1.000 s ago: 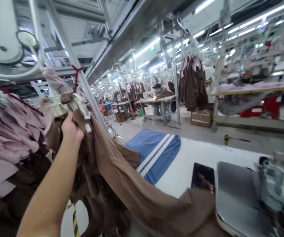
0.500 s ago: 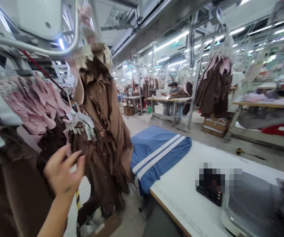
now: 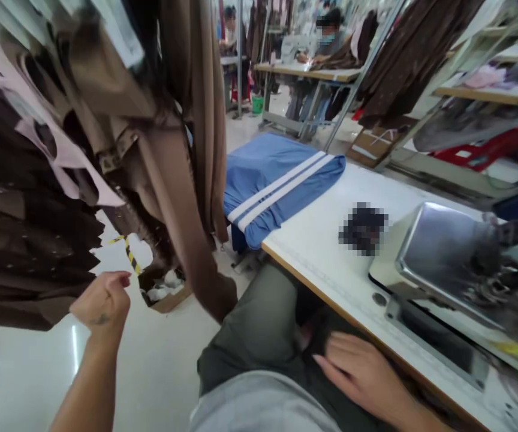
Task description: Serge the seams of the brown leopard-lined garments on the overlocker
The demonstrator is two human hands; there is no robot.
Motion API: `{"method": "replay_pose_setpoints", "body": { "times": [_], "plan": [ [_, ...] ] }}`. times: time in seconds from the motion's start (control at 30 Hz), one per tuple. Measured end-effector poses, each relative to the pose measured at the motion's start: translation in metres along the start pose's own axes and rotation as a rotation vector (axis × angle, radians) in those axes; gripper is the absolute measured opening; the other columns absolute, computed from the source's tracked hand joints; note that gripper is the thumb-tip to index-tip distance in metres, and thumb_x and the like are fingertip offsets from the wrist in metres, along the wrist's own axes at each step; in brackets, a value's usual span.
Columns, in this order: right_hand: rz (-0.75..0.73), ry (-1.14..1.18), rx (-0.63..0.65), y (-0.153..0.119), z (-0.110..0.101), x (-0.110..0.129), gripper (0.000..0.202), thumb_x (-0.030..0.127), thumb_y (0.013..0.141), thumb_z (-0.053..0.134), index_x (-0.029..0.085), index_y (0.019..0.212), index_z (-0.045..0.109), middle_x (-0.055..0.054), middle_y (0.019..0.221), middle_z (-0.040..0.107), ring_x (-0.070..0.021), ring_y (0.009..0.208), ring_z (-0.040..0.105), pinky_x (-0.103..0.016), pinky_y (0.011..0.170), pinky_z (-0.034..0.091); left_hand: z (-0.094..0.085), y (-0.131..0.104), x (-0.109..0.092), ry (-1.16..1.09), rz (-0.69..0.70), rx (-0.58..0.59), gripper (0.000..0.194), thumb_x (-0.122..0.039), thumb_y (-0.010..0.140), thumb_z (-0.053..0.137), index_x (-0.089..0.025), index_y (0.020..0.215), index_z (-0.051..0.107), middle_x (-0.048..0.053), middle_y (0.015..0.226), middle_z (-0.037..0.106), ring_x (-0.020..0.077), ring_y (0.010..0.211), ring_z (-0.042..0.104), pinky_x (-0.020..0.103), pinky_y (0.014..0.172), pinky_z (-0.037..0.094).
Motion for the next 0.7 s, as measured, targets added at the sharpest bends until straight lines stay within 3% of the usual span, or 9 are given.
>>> {"method": "replay_pose_setpoints", "body": {
  "times": [0.1, 0.17, 0.3, 0.37, 0.4, 0.43, 0.5, 0.6, 0.7],
  "plan": [
    [0.071, 0.067, 0.006, 0.018, 0.061, 0.002, 0.055, 0.034, 0.117, 0.042, 0.022, 0.063, 0.048, 0.000, 0.060, 0.055, -0.0148, 0.058, 0.054, -0.029, 0.061, 0.040, 0.018, 0.001, -0.020, -0.185, 0.023, 0.040, 0.040, -0.041, 0.102, 0.046, -0.022, 0.083, 0.075, 0.004, 0.072, 0.070, 0.0223, 0.078, 0.067, 0.035, 0.077, 0.046],
    [0.120, 0.096, 0.024, 0.020, 0.083, 0.001, 0.056, 0.038, 0.117, 0.041, 0.022, 0.064, 0.047, 0.000, 0.061, 0.056, -0.0150, 0.059, 0.055, -0.029, 0.061, 0.039, 0.056, 0.003, -0.045, -0.335, 0.044, 0.115, 0.035, -0.047, 0.099, 0.056, -0.022, 0.086, 0.075, 0.004, 0.077, 0.072, 0.0205, 0.079, 0.069, 0.034, 0.081, 0.051],
    [0.223, 0.069, 0.067, -0.007, 0.072, -0.011, 0.052, 0.038, 0.115, 0.048, 0.022, 0.066, 0.050, 0.000, 0.063, 0.057, -0.0163, 0.062, 0.058, -0.029, 0.063, 0.039, 0.163, 0.024, -0.105, -0.591, 0.009, 0.229, 0.033, -0.051, 0.093, 0.065, -0.021, 0.106, 0.071, 0.007, 0.109, 0.075, 0.0189, 0.094, 0.071, 0.032, 0.084, 0.057],
    [0.344, 0.057, 0.000, -0.030, 0.057, -0.020, 0.052, 0.039, 0.113, 0.051, 0.022, 0.064, 0.050, 0.001, 0.063, 0.055, -0.0164, 0.060, 0.058, -0.029, 0.062, 0.040, 0.202, 0.032, -0.126, -0.663, -0.029, 0.286, 0.032, -0.050, 0.091, 0.069, -0.020, 0.100, 0.069, 0.005, 0.098, 0.074, 0.0183, 0.086, 0.070, 0.032, 0.078, 0.057],
    [0.413, 0.059, -0.046, -0.041, 0.053, -0.024, 0.052, 0.040, 0.112, 0.053, 0.022, 0.064, 0.049, 0.001, 0.062, 0.054, -0.0163, 0.058, 0.058, -0.028, 0.061, 0.041, 0.213, 0.033, -0.131, -0.684, -0.051, 0.301, 0.031, -0.049, 0.091, 0.070, -0.019, 0.095, 0.068, 0.004, 0.090, 0.072, 0.0176, 0.080, 0.068, 0.032, 0.075, 0.056],
    [0.483, 0.065, -0.094, -0.052, 0.051, -0.027, 0.053, 0.042, 0.112, 0.053, 0.022, 0.063, 0.049, 0.001, 0.061, 0.053, -0.0161, 0.056, 0.057, -0.028, 0.059, 0.042, 0.217, 0.032, -0.133, -0.696, -0.076, 0.309, 0.031, -0.049, 0.091, 0.071, -0.018, 0.091, 0.067, 0.002, 0.082, 0.069, 0.0167, 0.075, 0.065, 0.032, 0.071, 0.055],
    [0.622, 0.077, -0.196, -0.070, 0.055, -0.030, 0.055, 0.047, 0.111, 0.053, 0.023, 0.062, 0.048, 0.002, 0.059, 0.050, -0.0160, 0.053, 0.055, -0.027, 0.056, 0.043, 0.207, 0.023, -0.129, -0.698, -0.120, 0.309, 0.031, -0.048, 0.089, 0.074, -0.018, 0.084, 0.066, -0.001, 0.072, 0.063, 0.0151, 0.066, 0.059, 0.030, 0.065, 0.051],
    [0.779, 0.068, -0.311, -0.081, 0.071, -0.029, 0.057, 0.053, 0.109, 0.053, 0.023, 0.061, 0.049, 0.001, 0.059, 0.050, -0.0169, 0.054, 0.055, -0.027, 0.058, 0.045, 0.165, 0.008, -0.108, -0.667, -0.150, 0.284, 0.030, -0.048, 0.082, 0.078, -0.021, 0.078, 0.067, -0.003, 0.067, 0.059, 0.0146, 0.061, 0.054, 0.029, 0.059, 0.045],
    [0.809, 0.119, -0.273, -0.065, 0.079, -0.032, 0.058, 0.056, 0.107, 0.055, 0.023, 0.061, 0.051, 0.001, 0.060, 0.052, -0.0170, 0.056, 0.055, -0.028, 0.060, 0.043, 0.113, 0.006, -0.084, -0.578, -0.121, 0.216, 0.030, -0.050, 0.075, 0.084, -0.024, 0.075, 0.069, 0.000, 0.083, 0.064, 0.0191, 0.080, 0.061, 0.034, 0.077, 0.050]
  ]
}}
Point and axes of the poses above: each hand's wrist, its own y-axis towards the middle knuckle, its own z-axis out of the palm, x = y × z, the point moved 1 cm from there along y, towards the middle knuckle
